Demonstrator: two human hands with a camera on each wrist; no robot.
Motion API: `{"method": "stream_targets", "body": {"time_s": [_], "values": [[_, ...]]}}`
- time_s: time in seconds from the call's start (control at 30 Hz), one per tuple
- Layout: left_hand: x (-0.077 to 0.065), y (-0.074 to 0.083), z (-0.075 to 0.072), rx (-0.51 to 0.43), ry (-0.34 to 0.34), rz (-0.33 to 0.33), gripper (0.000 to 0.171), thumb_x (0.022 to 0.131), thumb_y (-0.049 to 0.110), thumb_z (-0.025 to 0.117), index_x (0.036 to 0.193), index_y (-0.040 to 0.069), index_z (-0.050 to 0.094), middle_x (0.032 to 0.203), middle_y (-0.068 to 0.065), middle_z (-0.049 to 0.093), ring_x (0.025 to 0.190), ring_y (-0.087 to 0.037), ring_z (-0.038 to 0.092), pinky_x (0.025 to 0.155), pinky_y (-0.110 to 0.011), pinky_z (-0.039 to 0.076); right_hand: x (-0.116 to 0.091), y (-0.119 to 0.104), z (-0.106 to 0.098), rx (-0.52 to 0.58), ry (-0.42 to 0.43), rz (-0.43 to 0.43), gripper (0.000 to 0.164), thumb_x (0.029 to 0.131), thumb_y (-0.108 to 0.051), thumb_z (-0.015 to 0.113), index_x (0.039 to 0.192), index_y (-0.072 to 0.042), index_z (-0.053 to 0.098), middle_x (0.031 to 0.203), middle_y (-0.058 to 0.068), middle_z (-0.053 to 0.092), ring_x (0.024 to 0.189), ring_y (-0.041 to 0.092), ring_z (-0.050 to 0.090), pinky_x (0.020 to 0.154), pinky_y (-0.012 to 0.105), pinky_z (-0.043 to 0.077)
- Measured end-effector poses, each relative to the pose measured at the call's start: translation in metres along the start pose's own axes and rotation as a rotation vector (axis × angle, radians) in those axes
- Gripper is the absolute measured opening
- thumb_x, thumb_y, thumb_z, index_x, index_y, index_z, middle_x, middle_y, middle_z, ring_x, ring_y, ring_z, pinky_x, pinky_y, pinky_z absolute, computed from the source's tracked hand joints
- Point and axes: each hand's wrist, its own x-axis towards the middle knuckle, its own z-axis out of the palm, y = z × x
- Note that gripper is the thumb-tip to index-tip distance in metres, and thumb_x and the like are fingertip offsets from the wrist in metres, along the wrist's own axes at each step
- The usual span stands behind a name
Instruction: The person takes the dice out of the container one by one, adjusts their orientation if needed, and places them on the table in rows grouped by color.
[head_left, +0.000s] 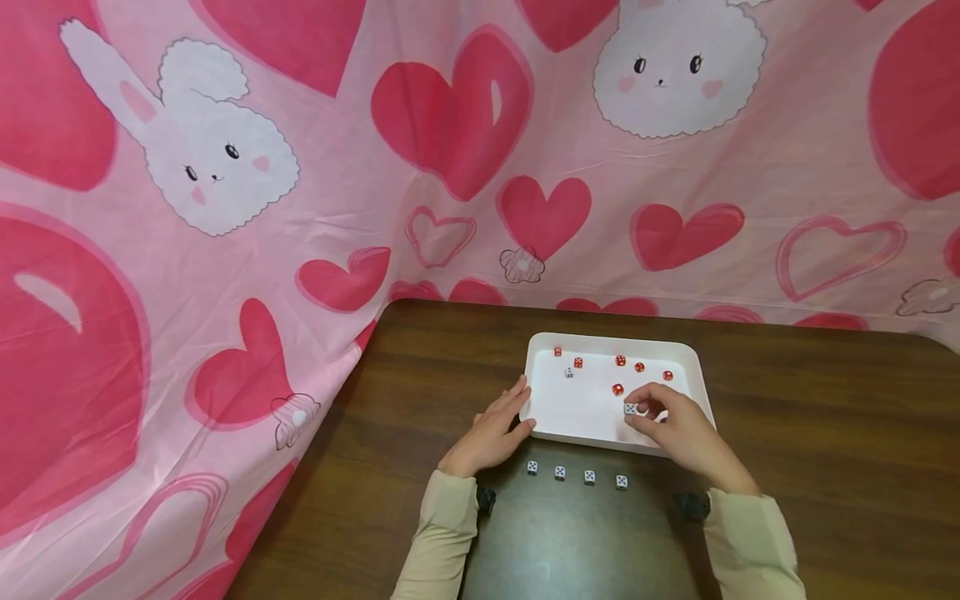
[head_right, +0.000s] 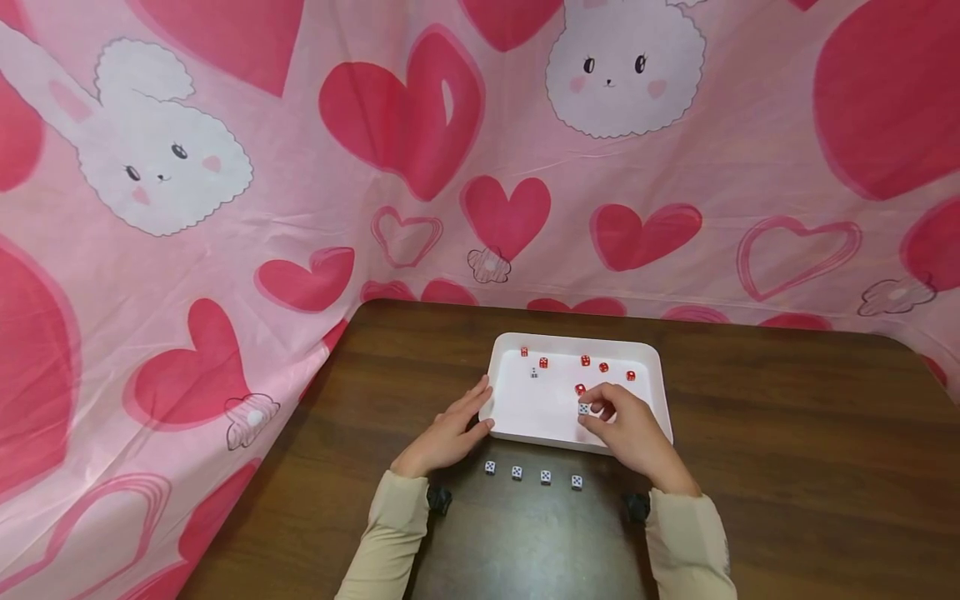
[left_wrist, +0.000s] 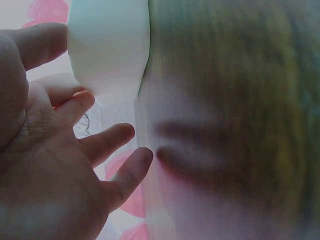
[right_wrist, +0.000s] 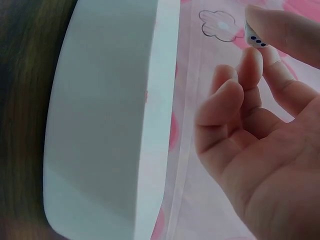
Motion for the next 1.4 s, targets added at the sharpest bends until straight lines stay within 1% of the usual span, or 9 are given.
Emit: {"method": "stream_targets", "body": {"time_s": [0.2, 0.33, 0.57, 0.9, 1.0, 1.13, 1.4], "values": [[0.001, -0.002, 0.002, 0.007, 0.002, 0.001, 0.057, 0.093, 0.041, 0.041, 0.143, 0.024, 0.020, 0.149, 0.017, 0.004, 0.138, -0.021, 0.014, 0.101, -0.062, 0.015, -0.006, 0.001, -0.003, 0.009, -0.025, 0.034, 0.019, 0.078, -0.017, 0.068, 0.094, -0.010, 0.061, 0.075, 0.002, 0.053, 0.072, 0.013, 0.047, 0.061, 0.022, 0.040], [0.002, -0.003, 0.002, 0.003, 0.001, 0.001, 0.057, 0.093, 0.041, 0.041, 0.143, 0.024, 0.020, 0.149, 0.017, 0.004, 0.138, -0.021, 0.013, 0.101, -0.062, 0.015, -0.010, 0.002, -0.004, 0.015, -0.034, 0.038, 0.019, 0.079, -0.016, 0.068, 0.094, -0.009, 0.060, 0.075, 0.002, 0.053, 0.072, 0.012, 0.047, 0.062, 0.022, 0.041], [0.002, -0.004, 0.003, 0.010, 0.005, 0.009, 0.058, 0.093, 0.041, 0.041, 0.143, 0.022, 0.020, 0.150, 0.017, 0.004, 0.138, -0.021, 0.014, 0.101, -0.062, 0.015, -0.016, 0.003, -0.006, 0.028, -0.025, 0.018, 0.017, 0.078, -0.015, 0.069, 0.092, -0.009, 0.061, 0.074, 0.001, 0.053, 0.069, 0.008, 0.048, 0.062, 0.021, 0.042], [0.001, -0.003, 0.002, -0.001, 0.000, -0.001, 0.058, 0.093, 0.041, 0.042, 0.143, 0.023, 0.020, 0.149, 0.017, 0.004, 0.139, -0.022, 0.013, 0.101, -0.063, 0.014, -0.030, 0.009, -0.009, -0.003, 0.006, -0.009, 0.016, 0.077, -0.016, 0.070, 0.088, -0.009, 0.061, 0.071, -0.001, 0.052, 0.066, 0.004, 0.048, 0.061, 0.021, 0.043], [0.001, -0.003, 0.002, 0.003, -0.001, -0.003, 0.058, 0.093, 0.041, 0.041, 0.143, 0.024, 0.019, 0.149, 0.018, 0.003, 0.139, -0.022, 0.013, 0.101, -0.063, 0.014, -0.034, 0.012, -0.009, -0.012, -0.008, 0.008, 0.016, 0.077, -0.018, 0.069, 0.089, -0.011, 0.061, 0.072, -0.002, 0.052, 0.066, 0.003, 0.048, 0.061, 0.020, 0.043], [0.001, -0.003, 0.002, 0.006, -0.002, -0.004, 0.058, 0.093, 0.042, 0.041, 0.143, 0.024, 0.019, 0.149, 0.018, 0.003, 0.139, -0.022, 0.013, 0.101, -0.063, 0.014, -0.039, 0.015, -0.009, -0.015, -0.029, 0.031, 0.016, 0.077, -0.017, 0.069, 0.089, -0.012, 0.060, 0.071, -0.002, 0.053, 0.066, 0.004, 0.048, 0.060, 0.020, 0.043], [0.001, -0.004, 0.002, 0.005, -0.005, -0.001, 0.058, 0.093, 0.042, 0.041, 0.143, 0.024, 0.019, 0.149, 0.018, 0.003, 0.139, -0.021, 0.013, 0.101, -0.063, 0.014, -0.050, 0.022, -0.007, -0.006, -0.037, 0.039, 0.016, 0.076, -0.015, 0.070, 0.089, -0.012, 0.060, 0.068, -0.003, 0.052, 0.061, 0.002, 0.047, 0.057, 0.020, 0.039]]}}
